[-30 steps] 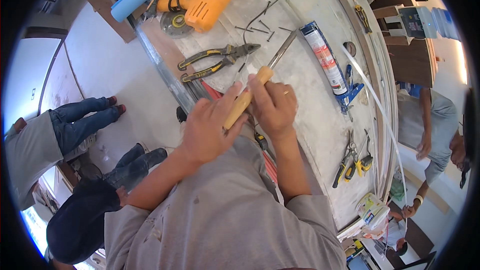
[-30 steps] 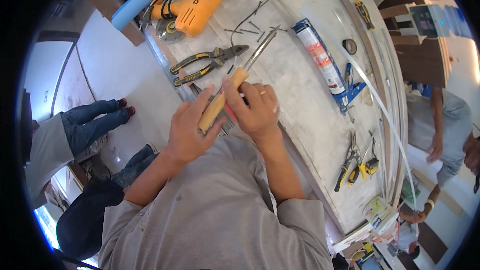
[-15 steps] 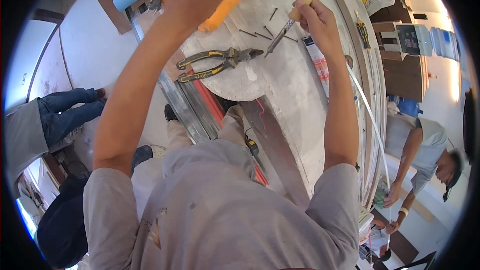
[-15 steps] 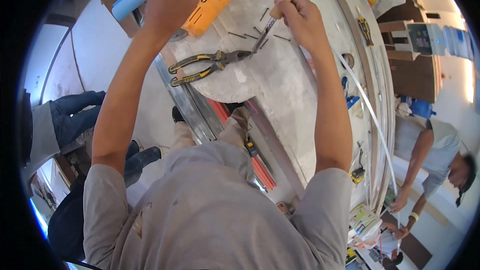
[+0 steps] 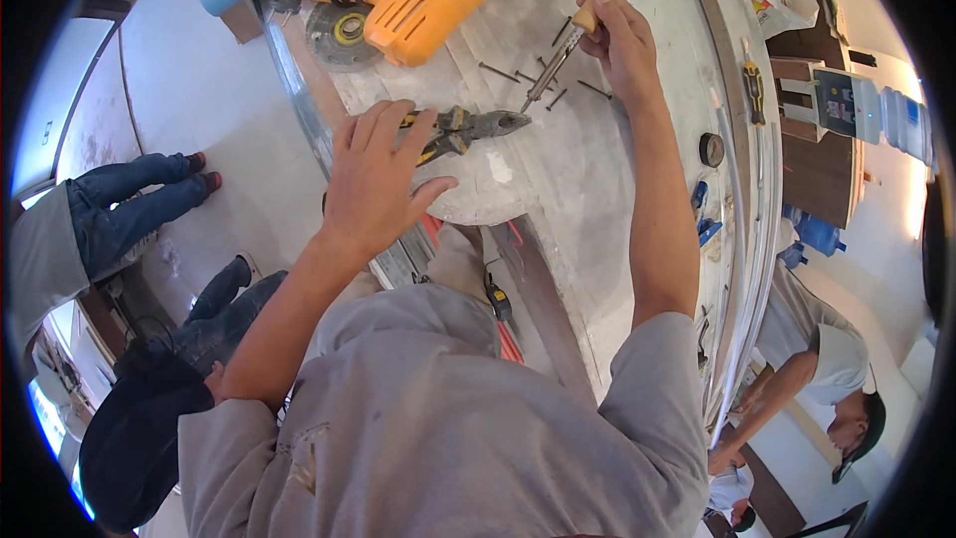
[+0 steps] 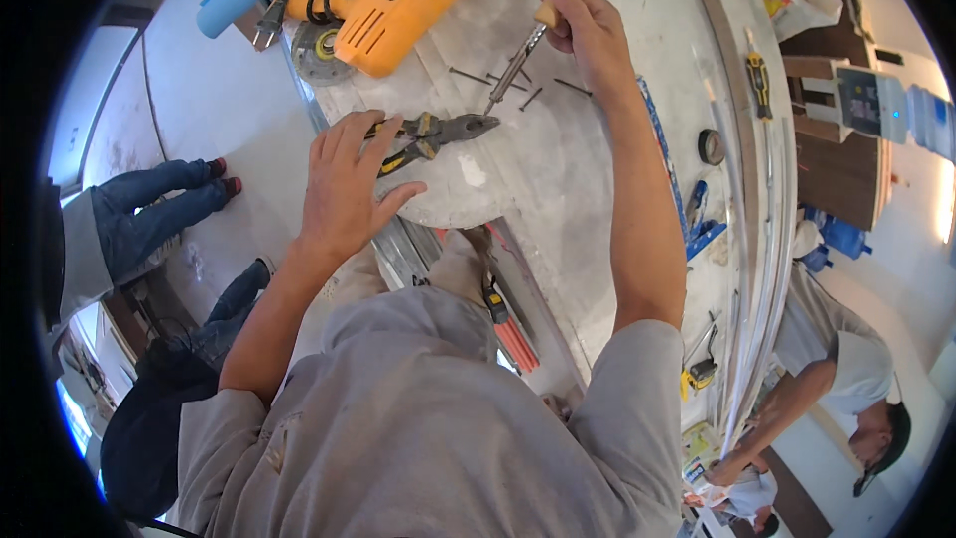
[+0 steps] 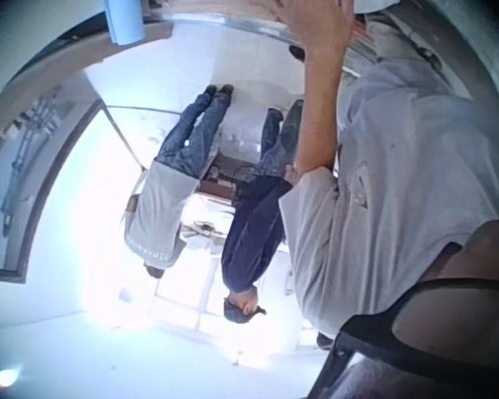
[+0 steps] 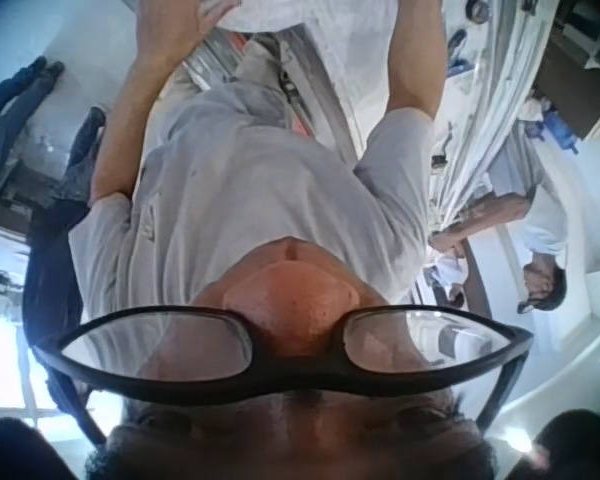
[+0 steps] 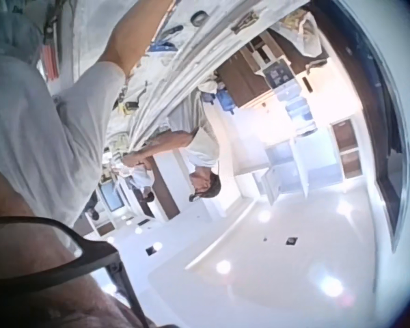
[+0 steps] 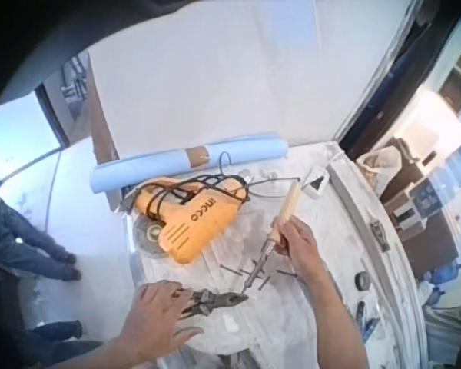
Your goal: The person solders a wire onto an LED strip using a soldering iron, rubs the soldering iron tip against pliers, and cuts the LED strip using shears.
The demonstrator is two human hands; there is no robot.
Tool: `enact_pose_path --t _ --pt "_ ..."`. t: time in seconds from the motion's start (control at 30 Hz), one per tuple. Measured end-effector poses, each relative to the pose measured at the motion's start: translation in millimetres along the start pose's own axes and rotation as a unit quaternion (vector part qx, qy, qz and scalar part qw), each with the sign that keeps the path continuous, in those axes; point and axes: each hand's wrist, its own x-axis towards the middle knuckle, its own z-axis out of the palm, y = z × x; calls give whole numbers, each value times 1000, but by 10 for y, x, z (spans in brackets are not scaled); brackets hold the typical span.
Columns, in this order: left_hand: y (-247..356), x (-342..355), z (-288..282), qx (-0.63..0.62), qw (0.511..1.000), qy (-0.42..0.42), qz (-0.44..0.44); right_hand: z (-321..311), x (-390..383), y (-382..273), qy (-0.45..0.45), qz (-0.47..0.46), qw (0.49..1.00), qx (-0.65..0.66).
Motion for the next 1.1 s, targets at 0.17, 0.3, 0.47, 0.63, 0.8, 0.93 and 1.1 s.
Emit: enact_pose_path --t 0.17,0.3,0.47,0.63,0.8,0.93,1.1 --pt "-157 -22 148 10 1000 -14 6 -9 17 58 -47 -10 998 -32" --pt "-201 -15 164 -4 999 -26 24 28 -27 50 -49 -31 997 -47" --pt "-212 -16 166 -10 999 -25 27 41 -72 2 -50 -55 995 -62" --pt "-224 -22 167 -16 999 -22 29 95 -114 -132 -27 -104 992 -72" --pt "-227 -14 172 -23 999 -22 29 78 -149 -181 -59 -99 988 -98" --pt "-231 -22 186 -19 999 -12 33 119 -206 -231 -60 -117 978 -164" --pt "-239 -39 194 -21 999 -11 32 71 -219 -371 -73 -95 971 -208"
